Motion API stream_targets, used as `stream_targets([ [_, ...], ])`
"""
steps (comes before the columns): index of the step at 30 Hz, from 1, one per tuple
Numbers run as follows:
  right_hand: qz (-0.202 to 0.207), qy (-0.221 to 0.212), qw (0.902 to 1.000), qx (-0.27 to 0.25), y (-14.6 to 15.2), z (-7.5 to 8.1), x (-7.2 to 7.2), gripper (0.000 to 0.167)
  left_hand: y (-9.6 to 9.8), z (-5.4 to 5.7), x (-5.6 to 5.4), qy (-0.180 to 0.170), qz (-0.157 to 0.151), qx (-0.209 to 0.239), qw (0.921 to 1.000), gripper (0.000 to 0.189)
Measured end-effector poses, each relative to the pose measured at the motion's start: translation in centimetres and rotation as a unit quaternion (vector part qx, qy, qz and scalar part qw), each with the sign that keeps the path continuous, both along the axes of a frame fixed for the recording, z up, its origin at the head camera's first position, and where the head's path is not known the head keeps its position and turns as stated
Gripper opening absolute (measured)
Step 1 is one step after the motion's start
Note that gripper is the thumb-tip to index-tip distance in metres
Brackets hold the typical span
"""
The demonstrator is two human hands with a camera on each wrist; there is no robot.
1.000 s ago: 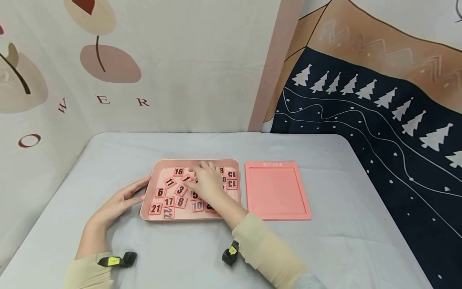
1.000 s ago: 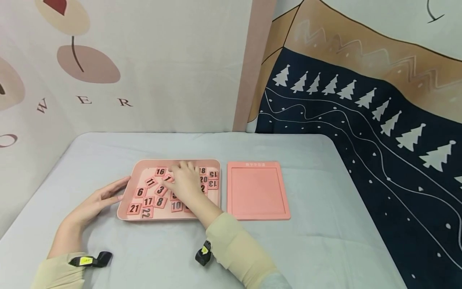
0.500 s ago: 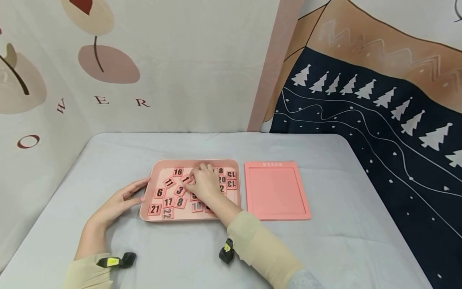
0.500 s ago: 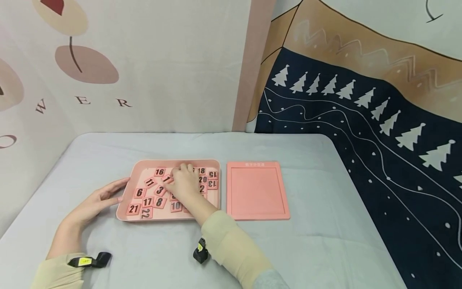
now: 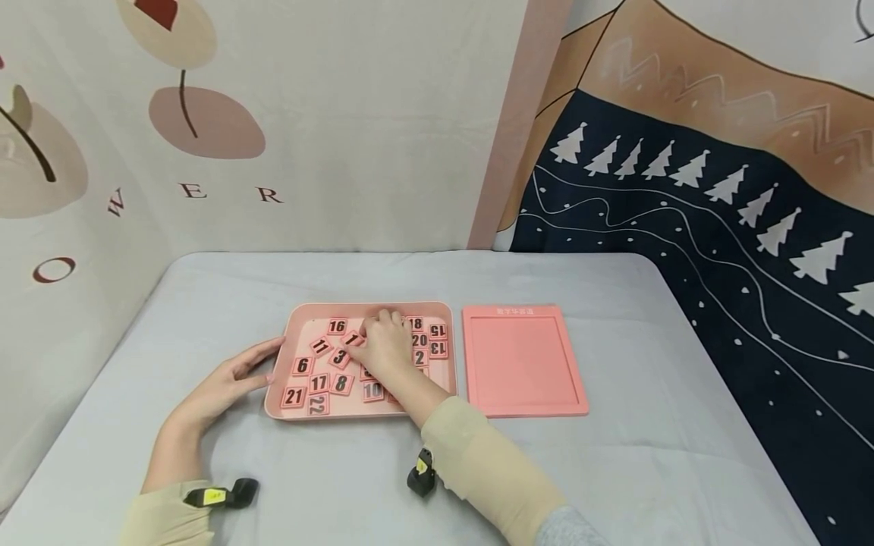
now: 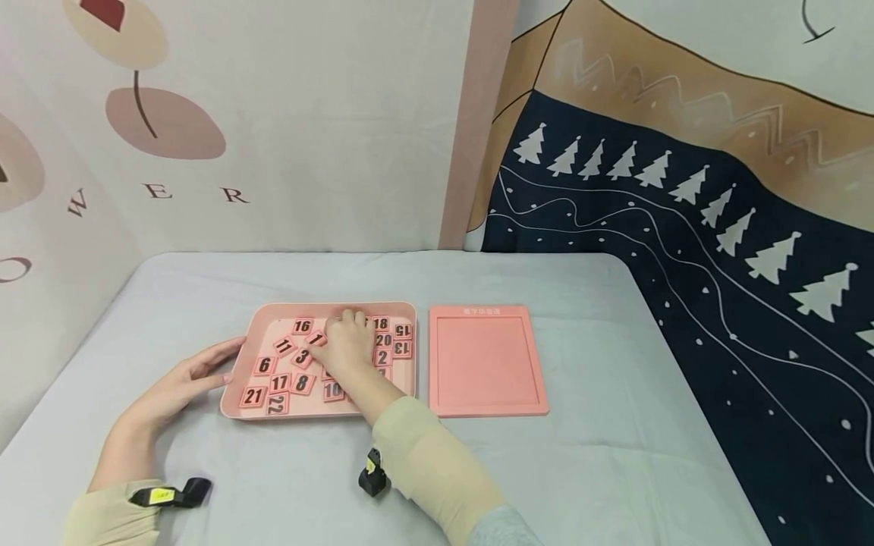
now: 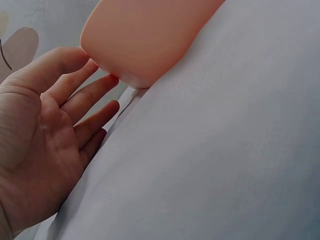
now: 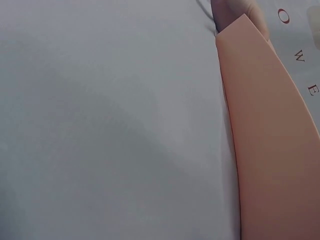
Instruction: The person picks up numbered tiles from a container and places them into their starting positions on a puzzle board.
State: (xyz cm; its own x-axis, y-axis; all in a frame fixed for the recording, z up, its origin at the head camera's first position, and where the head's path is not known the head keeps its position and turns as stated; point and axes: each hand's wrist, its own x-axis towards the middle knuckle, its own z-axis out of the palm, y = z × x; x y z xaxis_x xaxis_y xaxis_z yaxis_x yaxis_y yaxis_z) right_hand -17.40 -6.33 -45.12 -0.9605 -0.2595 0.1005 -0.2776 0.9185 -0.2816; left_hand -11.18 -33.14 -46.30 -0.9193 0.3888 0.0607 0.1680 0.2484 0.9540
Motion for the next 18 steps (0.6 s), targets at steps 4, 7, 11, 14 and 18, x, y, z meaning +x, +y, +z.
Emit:
stream_targets([
  [4, -0.003, -0.003, 1.0, -0.009, 0.08, 0.01, 0.05, 0.033, -0.03, 0.0, 0.04, 0.0, 0.0, 0.003, 1.0, 0.056],
  [7, -0.004, -0.012, 0.9997, -0.022, 0.22, 0.01, 0.08, 0.031, -0.03, 0.01, 0.07, 0.001, 0.0, 0.005, 1.0, 0.056],
  [11, -0.002, -0.031, 0.9985, -0.046, 0.49, 0.09, 0.09, 0.032, -0.01, -0.03, 0.04, -0.002, 0.001, 0.008, 1.0, 0.056],
  [14, 0.0, -0.043, 0.9974, -0.057, 0.72, 0.09, 0.05, 0.031, 0.0, -0.09, 0.0, -0.006, 0.0, 0.011, 0.9999, 0.056],
  [18, 0.002, -0.045, 0.9963, -0.073, 0.92, -0.02, -0.02, 0.029, -0.01, -0.17, -0.03, -0.007, 0.001, 0.013, 0.9999, 0.056],
])
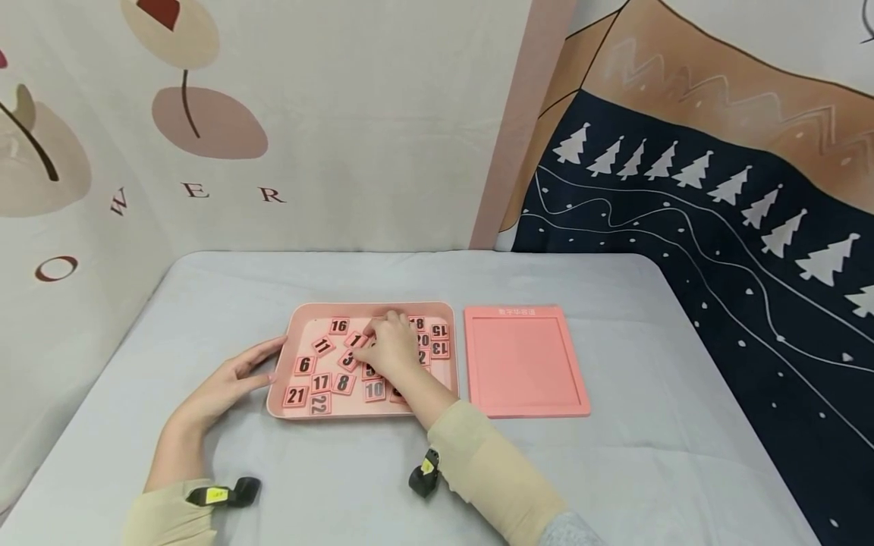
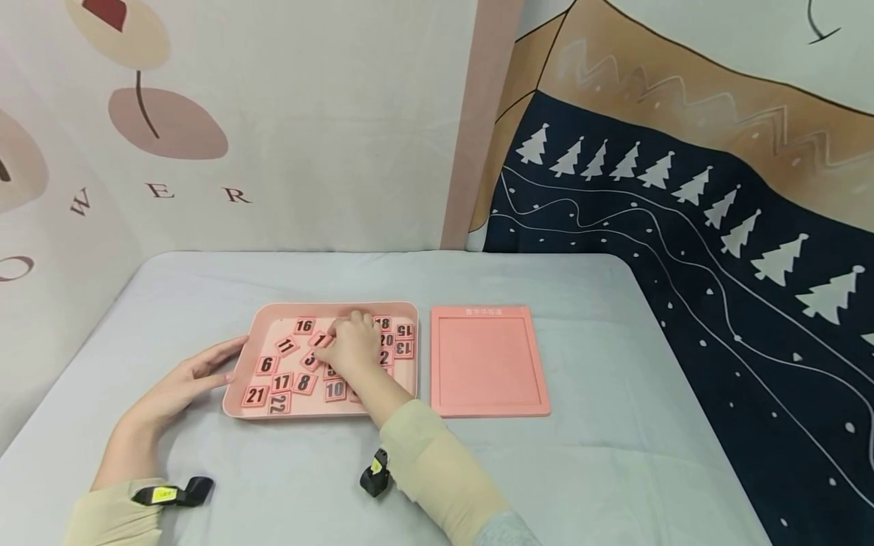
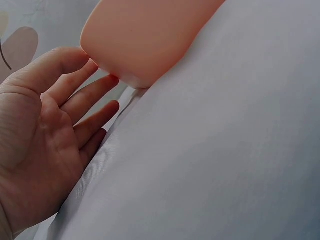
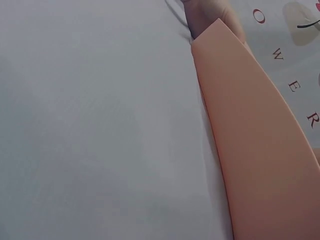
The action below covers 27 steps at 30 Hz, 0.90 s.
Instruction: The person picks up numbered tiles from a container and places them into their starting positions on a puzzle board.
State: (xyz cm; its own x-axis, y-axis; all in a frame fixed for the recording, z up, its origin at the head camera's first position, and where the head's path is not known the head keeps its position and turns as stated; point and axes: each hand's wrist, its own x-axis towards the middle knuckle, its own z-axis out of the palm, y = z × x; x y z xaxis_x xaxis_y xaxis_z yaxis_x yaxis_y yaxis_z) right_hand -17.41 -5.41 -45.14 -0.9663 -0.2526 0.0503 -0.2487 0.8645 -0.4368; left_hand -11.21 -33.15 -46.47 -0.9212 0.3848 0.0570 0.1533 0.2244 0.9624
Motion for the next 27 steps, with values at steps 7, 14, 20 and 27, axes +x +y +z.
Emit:
stream_targets([
  [7, 0.001, 0.01, 0.9999, -0.011, 0.07, -0.24, -0.02, 0.026, -0.08, -0.05, -0.05, 0.004, 0.001, -0.006, 1.0, 0.055],
  [14, 0.008, 0.003, 0.9999, -0.006, 0.19, -0.14, -0.15, 0.028, -0.08, -0.12, -0.12, 0.004, -0.001, -0.001, 1.0, 0.055],
  [20, 0.011, 0.011, 0.9997, 0.019, 0.1, -0.17, -0.07, 0.037, -0.02, -0.07, -0.02, 0.006, 0.001, -0.002, 1.0, 0.056],
  [27, 0.023, 0.024, 0.9989, 0.033, 0.08, -0.02, 0.08, 0.034, 0.01, -0.04, 0.13, 0.004, 0.003, -0.004, 1.0, 0.056],
])
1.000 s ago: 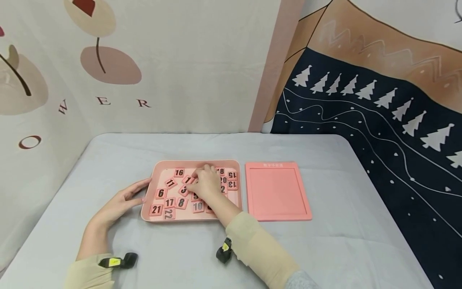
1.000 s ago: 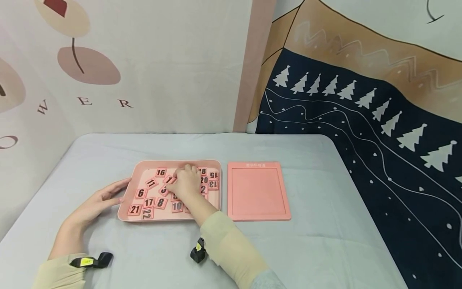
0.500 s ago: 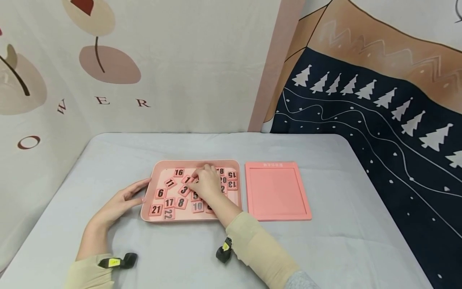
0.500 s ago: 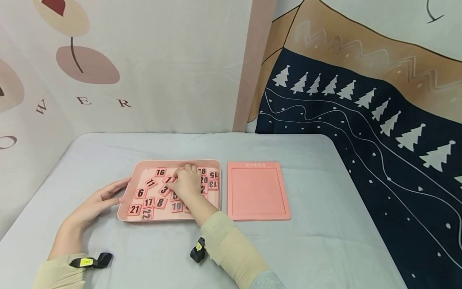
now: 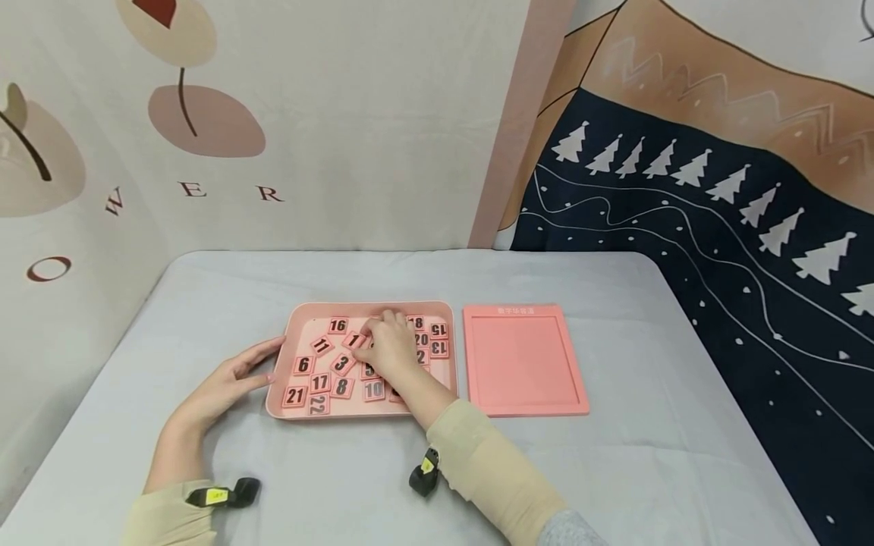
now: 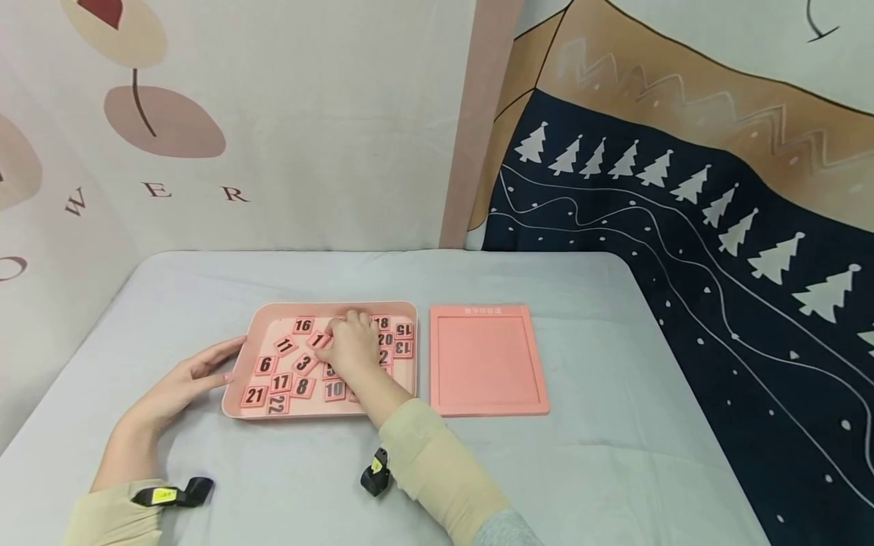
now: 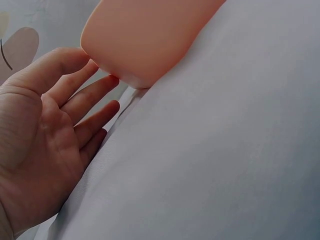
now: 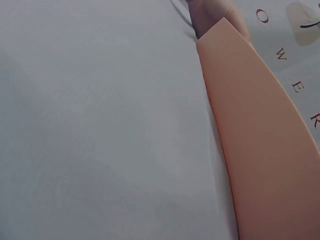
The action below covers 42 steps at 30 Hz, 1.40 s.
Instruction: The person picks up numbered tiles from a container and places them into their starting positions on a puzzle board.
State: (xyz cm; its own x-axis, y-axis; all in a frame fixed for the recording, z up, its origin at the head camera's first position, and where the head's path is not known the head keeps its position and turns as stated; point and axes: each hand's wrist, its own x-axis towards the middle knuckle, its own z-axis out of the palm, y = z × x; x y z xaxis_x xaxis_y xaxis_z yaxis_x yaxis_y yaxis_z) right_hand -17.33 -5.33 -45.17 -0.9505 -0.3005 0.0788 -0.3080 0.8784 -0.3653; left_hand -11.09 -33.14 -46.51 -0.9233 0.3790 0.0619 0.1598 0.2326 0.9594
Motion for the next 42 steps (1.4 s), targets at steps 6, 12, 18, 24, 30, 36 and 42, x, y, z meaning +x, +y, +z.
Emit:
stream_targets([
  [6, 0.021, 0.003, 0.9997, -0.012, 0.4, 0.7, 0.2, 0.034, -0.1, 0.1, 0.2, -0.004, 0.004, -0.001, 1.0, 0.056],
  [12, 0.042, 0.007, 0.9951, -0.089, 1.9, 1.7, 0.7, 0.043, -0.1, 0.2, 0.3, -0.01, 0.002, 0.003, 0.9999, 0.057],
  [18, 0.063, 0.028, 0.9882, -0.137, 4.6, 2.4, 1.0, 0.037, 0.0, 0.3, 0.3, -0.014, 0.004, -0.002, 0.9999, 0.057],
  [24, 0.109, 0.058, 0.9785, -0.165, 8.4, 3.1, 1.3, 0.036, -0.1, 0.2, 0.3, -0.014, 0.002, -0.002, 0.9999, 0.058],
  [30, 0.14, 0.084, 0.972, -0.169, 12.2, 3.5, 1.5, 0.037, 0.0, 0.0, 0.2, -0.017, 0.004, -0.005, 0.9998, 0.058],
  [36, 0.129, 0.085, 0.974, -0.165, 15.2, 3.7, 1.2, 0.034, 0.0, 0.0, 0.1, -0.017, 0.005, -0.007, 0.9998, 0.058],
  [42, 0.102, 0.082, 0.978, -0.163, 17.8, 3.6, 0.1, 0.034, 0.1, 0.0, 0.0, -0.017, 0.007, -0.005, 0.9998, 0.058],
])
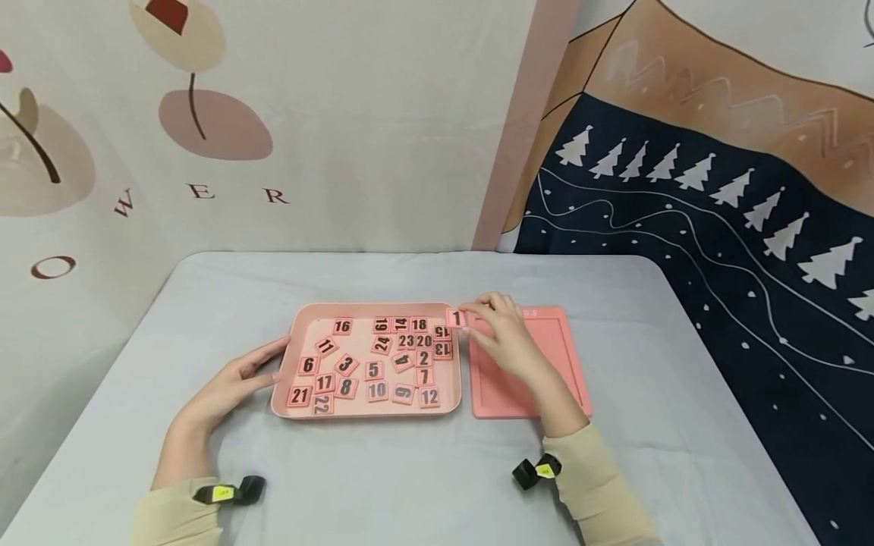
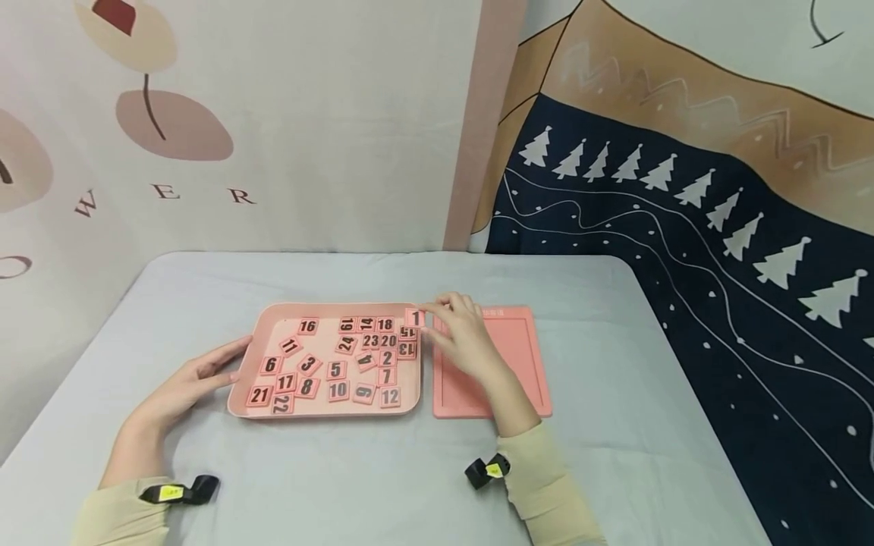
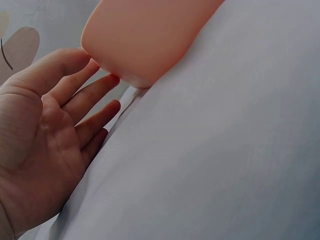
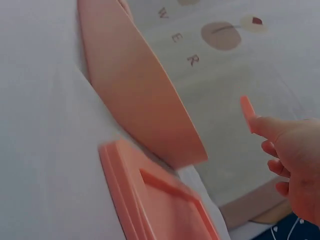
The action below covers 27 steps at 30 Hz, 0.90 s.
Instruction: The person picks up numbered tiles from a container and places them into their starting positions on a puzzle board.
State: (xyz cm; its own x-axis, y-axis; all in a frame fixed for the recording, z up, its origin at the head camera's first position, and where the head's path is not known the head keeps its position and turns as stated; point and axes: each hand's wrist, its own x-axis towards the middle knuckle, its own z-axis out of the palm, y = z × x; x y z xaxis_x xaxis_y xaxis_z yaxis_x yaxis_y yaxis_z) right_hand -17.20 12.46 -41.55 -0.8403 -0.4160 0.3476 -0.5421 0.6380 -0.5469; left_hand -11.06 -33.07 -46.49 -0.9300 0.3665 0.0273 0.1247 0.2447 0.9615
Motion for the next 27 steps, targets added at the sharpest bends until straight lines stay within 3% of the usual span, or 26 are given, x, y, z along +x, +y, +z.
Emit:
stream_targets([
  [6, -0.017, 0.007, 0.9998, 0.011, 2.4, -0.8, -1.2, 0.036, 0.1, -0.2, -0.1, -0.003, 0.003, -0.001, 1.0, 0.058],
  [11, -0.034, -0.015, 0.999, 0.025, 3.7, -1.7, -1.8, 0.035, -0.1, -0.3, -0.1, -0.01, 0.006, -0.004, 0.9999, 0.058],
  [27, -0.075, -0.062, 0.9902, 0.1, 4.3, -4.6, -2.6, 0.033, 0.1, -0.1, 0.0, 0.001, 0.004, -0.001, 1.0, 0.058],
])
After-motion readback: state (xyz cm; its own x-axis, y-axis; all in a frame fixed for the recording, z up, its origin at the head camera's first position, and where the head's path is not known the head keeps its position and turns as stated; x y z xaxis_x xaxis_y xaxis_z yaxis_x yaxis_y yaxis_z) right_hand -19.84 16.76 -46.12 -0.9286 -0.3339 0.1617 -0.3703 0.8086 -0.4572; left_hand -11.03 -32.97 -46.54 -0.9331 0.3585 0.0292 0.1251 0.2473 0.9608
